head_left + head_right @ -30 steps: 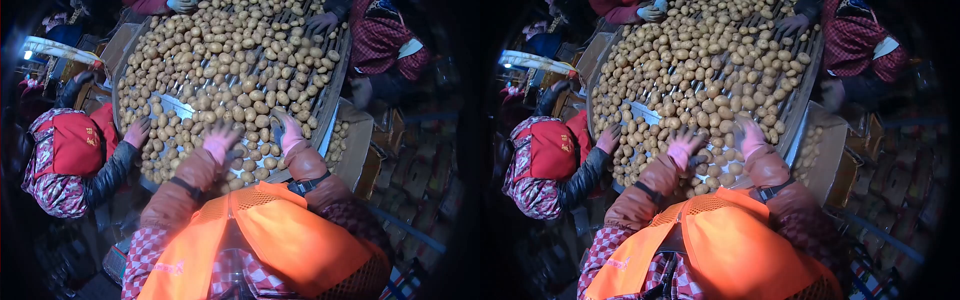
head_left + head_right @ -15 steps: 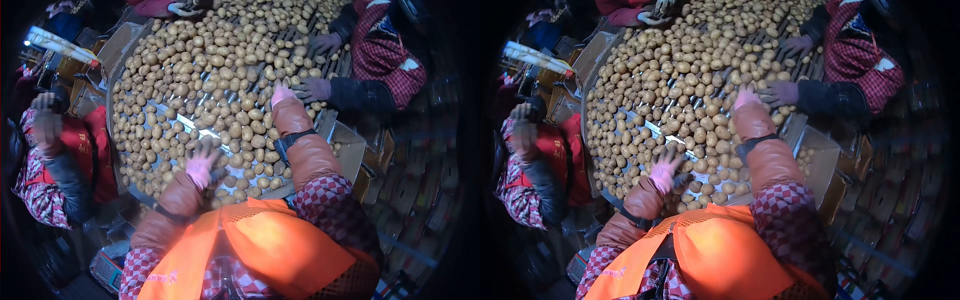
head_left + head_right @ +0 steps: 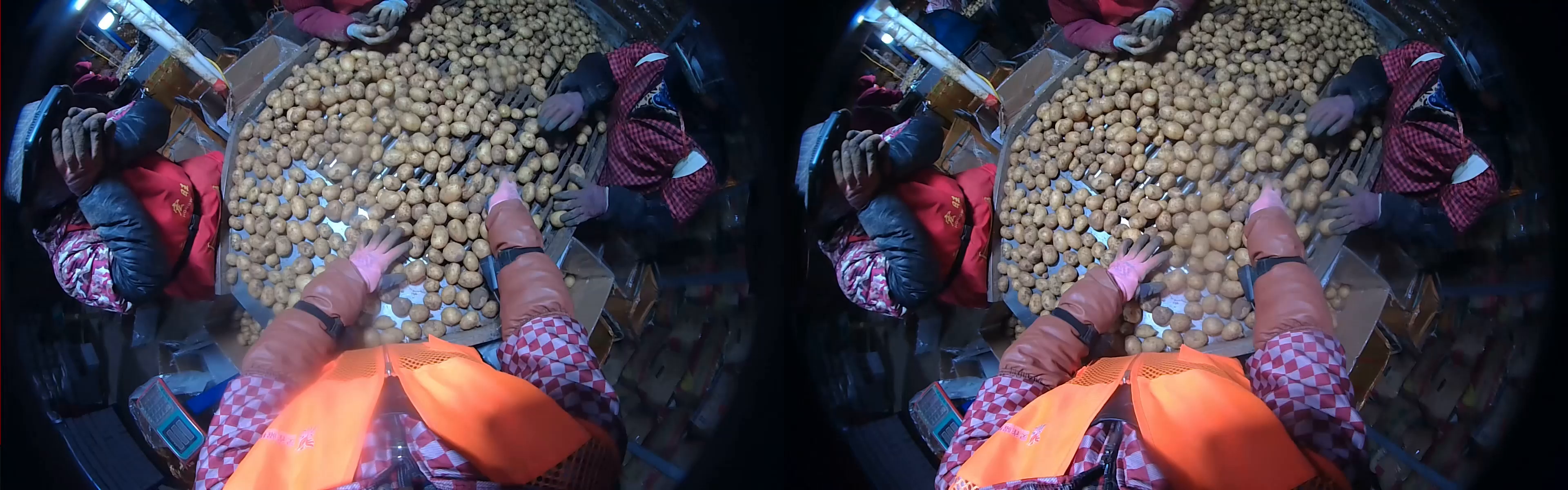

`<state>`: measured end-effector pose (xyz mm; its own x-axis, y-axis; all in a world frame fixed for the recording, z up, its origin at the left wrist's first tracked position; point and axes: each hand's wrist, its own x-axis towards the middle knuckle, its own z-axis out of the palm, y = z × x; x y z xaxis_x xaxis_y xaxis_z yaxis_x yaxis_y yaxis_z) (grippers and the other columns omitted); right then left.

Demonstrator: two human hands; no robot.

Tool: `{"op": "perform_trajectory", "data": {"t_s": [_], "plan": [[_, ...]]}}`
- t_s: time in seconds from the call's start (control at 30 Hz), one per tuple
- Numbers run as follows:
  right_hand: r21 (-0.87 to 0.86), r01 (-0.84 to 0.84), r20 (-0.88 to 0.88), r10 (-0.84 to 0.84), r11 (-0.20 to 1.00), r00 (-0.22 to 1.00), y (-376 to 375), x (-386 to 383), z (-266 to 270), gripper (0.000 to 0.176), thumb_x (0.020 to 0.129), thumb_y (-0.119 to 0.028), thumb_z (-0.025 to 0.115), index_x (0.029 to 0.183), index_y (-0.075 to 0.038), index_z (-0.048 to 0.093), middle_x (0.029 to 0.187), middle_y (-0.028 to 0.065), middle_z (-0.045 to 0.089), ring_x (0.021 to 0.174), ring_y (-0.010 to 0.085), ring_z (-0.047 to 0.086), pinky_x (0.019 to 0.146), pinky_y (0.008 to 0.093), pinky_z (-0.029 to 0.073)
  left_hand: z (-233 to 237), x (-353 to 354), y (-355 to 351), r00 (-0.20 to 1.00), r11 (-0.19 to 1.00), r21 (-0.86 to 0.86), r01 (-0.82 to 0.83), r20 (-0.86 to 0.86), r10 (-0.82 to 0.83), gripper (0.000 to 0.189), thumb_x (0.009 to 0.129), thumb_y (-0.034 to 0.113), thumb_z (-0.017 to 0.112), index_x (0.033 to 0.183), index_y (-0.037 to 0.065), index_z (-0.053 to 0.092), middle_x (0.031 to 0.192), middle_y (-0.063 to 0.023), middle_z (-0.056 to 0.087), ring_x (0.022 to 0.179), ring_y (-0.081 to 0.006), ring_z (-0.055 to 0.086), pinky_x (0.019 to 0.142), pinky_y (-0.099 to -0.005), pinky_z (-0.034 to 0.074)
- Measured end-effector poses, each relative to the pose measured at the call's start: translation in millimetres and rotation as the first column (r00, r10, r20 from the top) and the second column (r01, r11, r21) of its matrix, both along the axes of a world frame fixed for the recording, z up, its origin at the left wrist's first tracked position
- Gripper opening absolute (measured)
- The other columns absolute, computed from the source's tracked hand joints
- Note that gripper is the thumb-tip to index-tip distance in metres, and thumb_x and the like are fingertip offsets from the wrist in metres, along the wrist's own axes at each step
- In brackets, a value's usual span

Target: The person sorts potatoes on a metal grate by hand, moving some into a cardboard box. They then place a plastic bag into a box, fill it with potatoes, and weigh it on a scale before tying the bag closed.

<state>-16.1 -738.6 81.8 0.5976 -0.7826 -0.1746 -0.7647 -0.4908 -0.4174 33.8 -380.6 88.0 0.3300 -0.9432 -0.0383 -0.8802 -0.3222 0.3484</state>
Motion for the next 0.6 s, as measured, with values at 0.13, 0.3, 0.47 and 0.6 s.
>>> {"op": "perform_trajectory", "data": {"t_s": [0.13, 0.3, 0.47, 0.6], "plan": [[-0.024, 0.090, 0.022, -0.089, 0.996, 0.996, -7.7, -15.1, -7.9, 0.050, 0.088, -0.002, 0.047, 0.137, -0.010, 0.053, 0.129, 0.0264, 0.057, 0.118, 0.0417, 0.056, 0.103, 0.0443, 0.046, 33.2, 7.8, -18.5, 0.844, 0.951, 0.053, -0.304, -0.447, 0.295, 0.055, 0.088, 0.038, 0.068, 0.136, 0.014, 0.055, 0.137, -0.0191, 0.052, 0.121, -0.0353, 0.056, 0.101, -0.0459, 0.045], [0.877, -0.402, 0.466, -0.664, 0.261, 0.585, 108.5, -11.0, 29.9, 0.048, 0.093, -0.042, 0.057, 0.125, -0.006, 0.060, 0.125, 0.0062, 0.060, 0.122, 0.0191, 0.051, 0.106, 0.0387, 0.037, 19.7, -6.0, -37.9, 0.079, 0.584, -0.027, -0.811, -0.995, 0.063, 0.057, 0.095, 0.026, 0.063, 0.143, 0.004, 0.044, 0.138, -0.0230, 0.052, 0.128, -0.0340, 0.051, 0.104, -0.0395, 0.044], [0.337, -0.728, 0.616, 0.444, 0.597, 0.650, 168.4, -41.7, 56.2, 0.046, 0.093, -0.011, 0.061, 0.137, -0.001, 0.053, 0.130, 0.0109, 0.058, 0.117, 0.0215, 0.057, 0.103, 0.0348, 0.043, 32.6, 1.0, -10.9, 0.927, 0.685, -0.722, -0.096, -0.316, -0.203, 0.036, 0.093, 0.019, 0.064, 0.123, 0.001, 0.054, 0.114, -0.0119, 0.057, 0.103, -0.0280, 0.058, 0.089, -0.0358, 0.049], [0.797, -0.389, 0.601, -0.544, 0.462, 0.586, 133.0, -43.5, 28.6, 0.053, 0.089, -0.018, 0.067, 0.137, -0.003, 0.051, 0.139, 0.0138, 0.048, 0.130, 0.0241, 0.044, 0.108, 0.0376, 0.039, 15.6, -17.5, 47.3, 0.555, 0.895, -0.220, -0.389, -0.831, 0.037, 0.033, 0.091, 0.013, 0.063, 0.120, 0.001, 0.055, 0.105, -0.0115, 0.058, 0.093, -0.0257, 0.060, 0.079, -0.0344, 0.051]]}}
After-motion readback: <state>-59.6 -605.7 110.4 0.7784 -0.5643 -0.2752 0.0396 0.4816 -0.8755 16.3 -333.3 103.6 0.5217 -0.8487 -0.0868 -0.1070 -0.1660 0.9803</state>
